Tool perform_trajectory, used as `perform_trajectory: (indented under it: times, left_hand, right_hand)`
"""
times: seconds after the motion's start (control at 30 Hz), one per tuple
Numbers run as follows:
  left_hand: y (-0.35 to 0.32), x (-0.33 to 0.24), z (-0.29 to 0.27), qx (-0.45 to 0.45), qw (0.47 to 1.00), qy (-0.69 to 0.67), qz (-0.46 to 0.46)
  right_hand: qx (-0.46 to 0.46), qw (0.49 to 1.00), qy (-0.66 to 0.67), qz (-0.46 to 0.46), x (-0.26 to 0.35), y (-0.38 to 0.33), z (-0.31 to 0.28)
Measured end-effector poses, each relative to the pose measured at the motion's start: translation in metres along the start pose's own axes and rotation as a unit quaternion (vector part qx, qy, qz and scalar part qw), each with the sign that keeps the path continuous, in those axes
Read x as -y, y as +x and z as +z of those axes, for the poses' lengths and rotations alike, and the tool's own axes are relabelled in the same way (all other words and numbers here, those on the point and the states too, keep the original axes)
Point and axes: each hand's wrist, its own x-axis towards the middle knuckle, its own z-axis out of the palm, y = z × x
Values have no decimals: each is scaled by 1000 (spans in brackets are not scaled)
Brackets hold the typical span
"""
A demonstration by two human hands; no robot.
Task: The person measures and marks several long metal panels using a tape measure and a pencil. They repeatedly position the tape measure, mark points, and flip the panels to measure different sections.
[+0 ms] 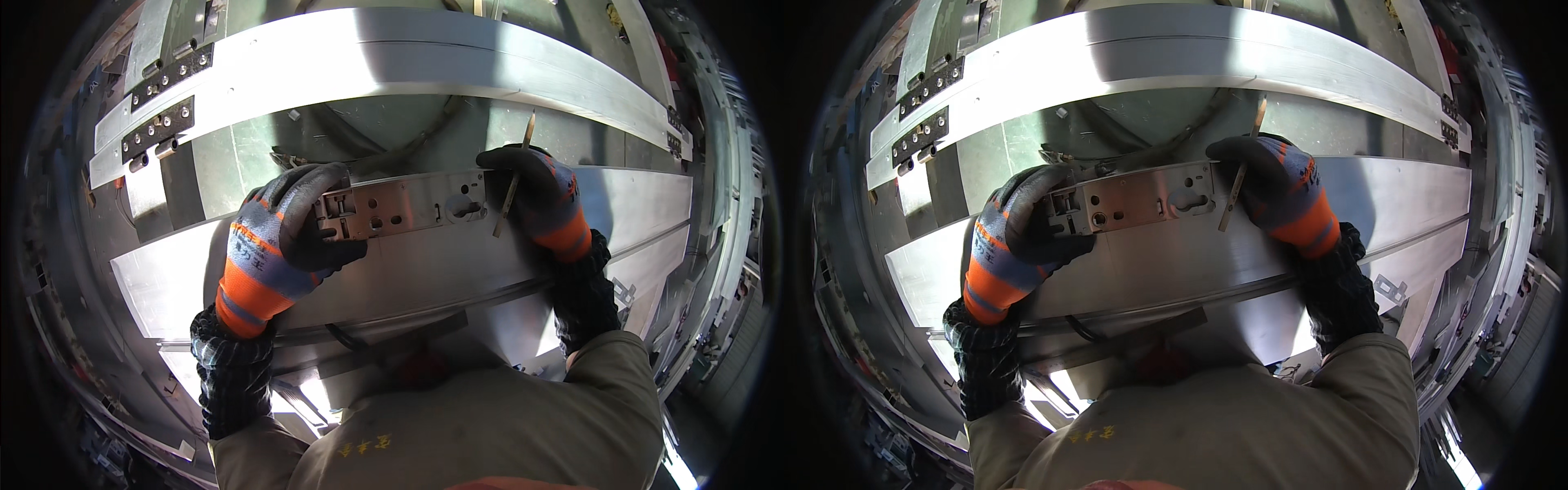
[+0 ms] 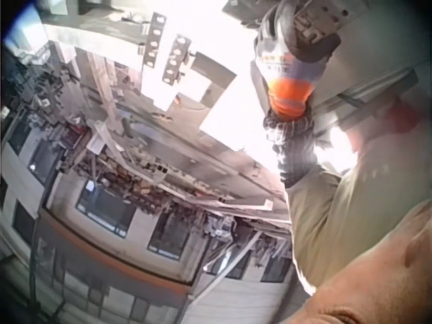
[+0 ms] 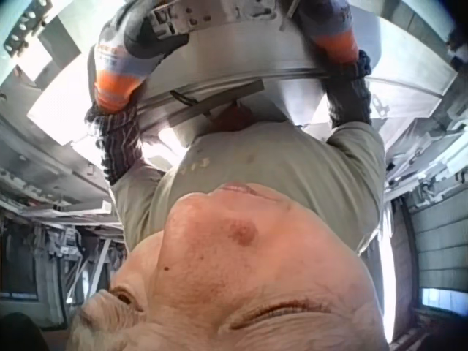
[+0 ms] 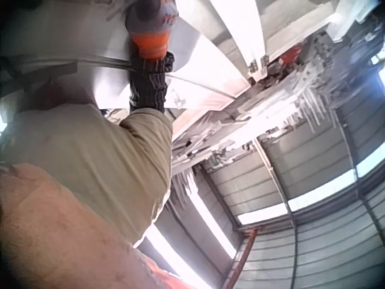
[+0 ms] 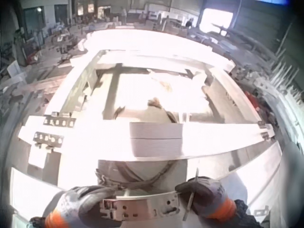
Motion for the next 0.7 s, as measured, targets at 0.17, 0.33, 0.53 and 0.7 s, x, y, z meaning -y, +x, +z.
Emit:
perform_trajectory:
  times: [0.17, 0.33, 0.53, 0.7]
  left_hand:
    - [1, 0, 2, 12, 1000, 9, -17]
    - [2, 4, 2, -3, 1000, 3, 2]
    - [0, 5, 2, -1, 1000, 0, -5]
    - [6, -9, -5, 17, 1000, 23, -1]
  right_hand:
    - [12, 1000, 8, 22, -1, -3, -1]
    - [7, 999, 35, 25, -5, -3, 0]
    - [19, 998, 47, 29, -5, -2, 0]
    - [12, 999, 45, 4, -3, -2, -3]
